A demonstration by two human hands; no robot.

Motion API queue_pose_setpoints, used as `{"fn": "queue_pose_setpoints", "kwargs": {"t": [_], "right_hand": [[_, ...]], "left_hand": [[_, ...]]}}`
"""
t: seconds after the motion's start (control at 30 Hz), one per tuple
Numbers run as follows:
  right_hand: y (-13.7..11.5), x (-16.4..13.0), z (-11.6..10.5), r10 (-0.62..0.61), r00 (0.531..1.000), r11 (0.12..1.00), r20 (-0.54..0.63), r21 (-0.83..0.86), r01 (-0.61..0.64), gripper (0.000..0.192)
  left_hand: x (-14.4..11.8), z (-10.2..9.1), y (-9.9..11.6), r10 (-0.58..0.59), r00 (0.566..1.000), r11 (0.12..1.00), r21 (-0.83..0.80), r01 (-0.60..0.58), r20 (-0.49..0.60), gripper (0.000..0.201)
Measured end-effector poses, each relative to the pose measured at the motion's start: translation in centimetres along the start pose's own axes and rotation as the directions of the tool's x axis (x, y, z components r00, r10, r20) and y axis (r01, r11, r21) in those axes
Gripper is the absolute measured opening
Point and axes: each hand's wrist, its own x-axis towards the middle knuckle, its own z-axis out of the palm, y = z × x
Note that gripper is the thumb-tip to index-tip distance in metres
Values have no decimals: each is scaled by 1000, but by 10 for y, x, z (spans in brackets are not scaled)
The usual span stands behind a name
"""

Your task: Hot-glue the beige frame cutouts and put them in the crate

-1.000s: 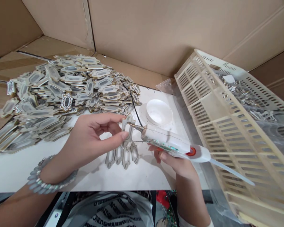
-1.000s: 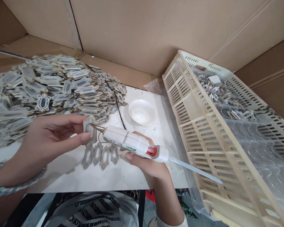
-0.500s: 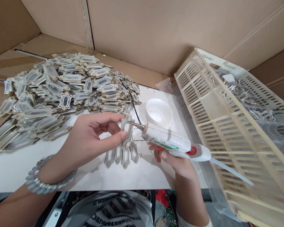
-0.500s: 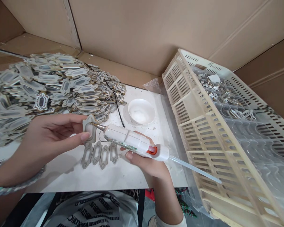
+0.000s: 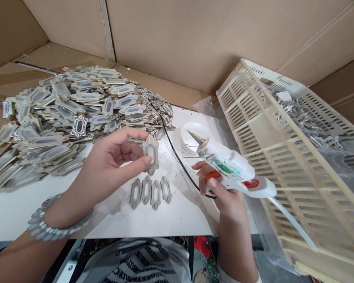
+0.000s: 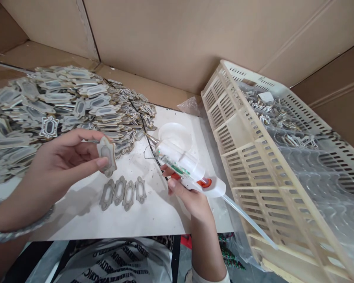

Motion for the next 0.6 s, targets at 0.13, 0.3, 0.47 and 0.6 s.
{"fn": "queue_pose_setpoints", "kwargs": {"t": [0.13,0.3,0.47,0.6], "right_hand": [[-3,-6,-1,86,995,991,55,-107,-79,32],[-9,-3,3,60,960,967,274,-256,13,27],[-14,2,7,44,931,959,363,-275,62,10],[-14,2,7,55,925,957,376,-284,59,13]], "left_hand": [[2,-2,0,-28,999,997,-74,25,-42,28],[3,-4,1,-27,997,999,-41,24,-70,26],[1,-3,1,20,995,999,46,-15,-97,26],[1,-3,2,77,993,993,94,-69,-87,24]]}}
